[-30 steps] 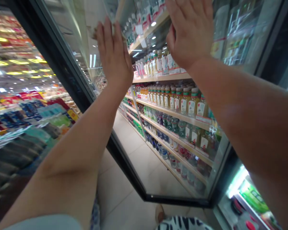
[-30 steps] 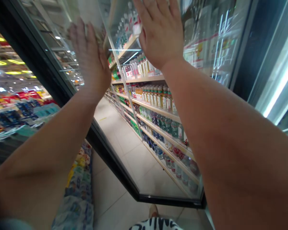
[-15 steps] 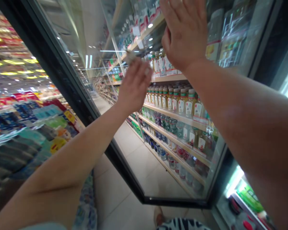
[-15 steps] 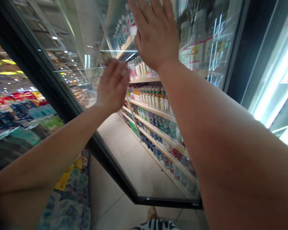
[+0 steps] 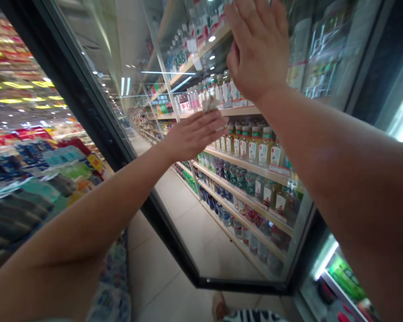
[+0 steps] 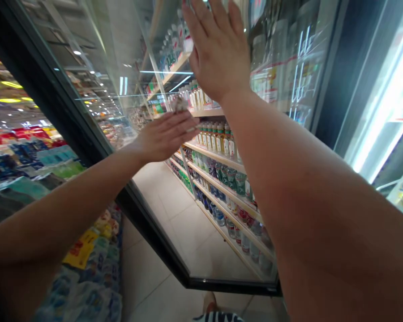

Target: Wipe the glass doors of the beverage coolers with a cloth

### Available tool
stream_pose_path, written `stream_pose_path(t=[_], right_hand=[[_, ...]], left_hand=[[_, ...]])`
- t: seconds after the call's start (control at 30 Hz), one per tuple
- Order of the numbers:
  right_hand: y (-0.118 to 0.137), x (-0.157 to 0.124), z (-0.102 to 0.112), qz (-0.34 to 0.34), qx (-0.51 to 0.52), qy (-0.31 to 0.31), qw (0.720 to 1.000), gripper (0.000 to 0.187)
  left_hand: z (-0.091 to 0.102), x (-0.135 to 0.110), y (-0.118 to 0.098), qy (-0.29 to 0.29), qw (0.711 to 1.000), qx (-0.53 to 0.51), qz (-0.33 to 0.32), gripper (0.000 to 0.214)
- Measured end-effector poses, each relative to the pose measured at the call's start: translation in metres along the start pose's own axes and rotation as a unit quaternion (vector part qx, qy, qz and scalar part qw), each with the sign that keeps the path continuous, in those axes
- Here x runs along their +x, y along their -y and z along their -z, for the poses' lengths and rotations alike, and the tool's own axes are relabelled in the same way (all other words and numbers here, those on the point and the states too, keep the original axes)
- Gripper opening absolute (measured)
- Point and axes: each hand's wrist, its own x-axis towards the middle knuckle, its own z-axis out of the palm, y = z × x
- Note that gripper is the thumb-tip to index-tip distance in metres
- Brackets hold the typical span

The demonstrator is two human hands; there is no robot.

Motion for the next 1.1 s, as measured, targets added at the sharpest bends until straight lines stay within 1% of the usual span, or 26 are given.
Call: stream_pose_path(t=[0.03, 0.07, 0.13, 0.17, 0.2, 0.23, 0.27, 0.3, 0.33, 0.37, 0.4, 0.43, 0.5, 0.53, 0.6, 0.67, 0.7, 0.77, 0.8, 0.83, 0.9, 0.97, 1.0, 1.03, 1.1], right_hand=[[0.000, 0.000, 0.000, 0.001, 0.000, -0.002, 1.000, 0.062], [-0.001, 0.000, 0.000, 0.001, 0.001, -0.004, 1.000, 0.062], [-0.001, 0.000, -0.001, 0.000, 0.001, -0.009, 1.000, 0.061], [-0.001, 0.000, -0.001, 0.000, 0.000, -0.010, 1.000, 0.061], [-0.001, 0.000, -0.001, -0.001, -0.001, -0.010, 1.000, 0.062], [0.000, 0.000, -0.002, -0.001, 0.000, -0.011, 1.000, 0.063], [0.000, 0.001, -0.002, 0.001, 0.002, -0.016, 1.000, 0.064], [0.000, 0.001, -0.003, 0.000, 0.002, -0.020, 1.000, 0.066], [0.000, 0.001, -0.004, -0.001, 0.000, -0.020, 1.000, 0.067], [0.000, 0.002, -0.005, -0.003, -0.003, -0.020, 1.000, 0.067], [-0.001, 0.002, -0.006, -0.004, -0.007, -0.020, 1.000, 0.066], [-0.001, 0.002, -0.007, -0.004, -0.011, -0.021, 1.000, 0.065], [-0.003, 0.002, -0.010, 0.000, -0.005, -0.029, 1.000, 0.063], [-0.004, 0.002, -0.011, 0.005, 0.004, -0.039, 0.999, 0.062], [-0.004, 0.001, -0.012, 0.003, 0.022, -0.056, 0.998, 0.060], [-0.003, -0.002, -0.010, 0.005, 0.027, -0.063, 0.998, 0.060], [-0.003, -0.004, -0.009, 0.020, 0.021, -0.066, 0.997, 0.060], [-0.002, -0.008, -0.006, 0.081, 0.005, -0.066, 0.995, 0.063], [-0.003, -0.010, -0.005, 0.117, -0.003, -0.064, 0.991, 0.067], [-0.004, -0.011, -0.005, 0.149, -0.009, -0.061, 0.987, 0.070], [-0.006, -0.013, -0.006, 0.182, -0.017, -0.049, 0.982, 0.073], [-0.007, -0.013, -0.008, 0.181, -0.023, -0.034, 0.983, 0.072], [-0.007, -0.013, -0.009, 0.175, -0.023, -0.027, 0.984, 0.072], [-0.006, -0.012, -0.009, 0.169, -0.021, -0.020, 0.985, 0.070], [-0.004, -0.011, -0.008, 0.154, -0.009, -0.012, 0.988, 0.067]], left_hand=[[0.002, -0.003, 0.009, -0.027, 0.999, 0.013, 0.018, 0.050], [0.004, -0.007, 0.021, -0.072, 0.994, 0.032, 0.071, 0.053], [0.005, -0.017, 0.038, -0.162, 0.967, 0.064, 0.187, 0.057], [0.003, -0.022, 0.041, -0.191, 0.952, 0.074, 0.229, 0.058], [0.002, -0.028, 0.039, -0.205, 0.942, 0.080, 0.252, 0.059], [0.000, -0.033, 0.032, -0.195, 0.946, 0.075, 0.249, 0.060], [-0.002, -0.037, 0.022, -0.159, 0.961, 0.060, 0.220, 0.061], [-0.003, -0.042, 0.012, -0.098, 0.981, 0.030, 0.165, 0.060], [-0.003, -0.046, 0.004, -0.040, 0.993, -0.003, 0.115, 0.060], [-0.001, -0.049, 0.000, 0.001, 0.996, -0.033, 0.083, 0.058], [0.001, -0.052, 0.000, 0.021, 0.995, -0.054, 0.077, 0.056], [0.004, -0.054, 0.004, 0.015, 0.993, -0.061, 0.100, 0.055], [0.009, -0.054, 0.021, -0.053, 0.978, -0.028, 0.201, 0.056], [0.011, -0.051, 0.032, -0.086, 0.965, -0.001, 0.247, 0.059], [0.014, -0.036, 0.050, -0.124, 0.942, 0.048, 0.308, 0.061], [0.013, -0.010, 0.060, -0.141, 0.927, 0.066, 0.340, 0.061], [0.012, 0.006, 0.061, -0.151, 0.922, 0.065, 0.350, 0.060], [0.009, 0.042, 0.057, -0.190, 0.916, 0.048, 0.350, 0.060], [0.008, 0.059, 0.052, -0.232, 0.908, 0.043, 0.345, 0.061], [0.009, 0.075, 0.046, -0.256, 0.907, 0.028, 0.333, 0.061], [0.012, 0.099, 0.032, -0.249, 0.917, -0.002, 0.311, 0.058], [0.018, 0.111, 0.023, -0.225, 0.927, -0.018, 0.299, 0.057], [0.022, 0.111, 0.023, -0.215, 0.931, -0.019, 0.294, 0.056], [0.025, 0.108, 0.026, -0.211, 0.934, -0.015, 0.290, 0.056], [0.030, 0.092, 0.043, -0.219, 0.930, 0.031, 0.292, 0.053]])
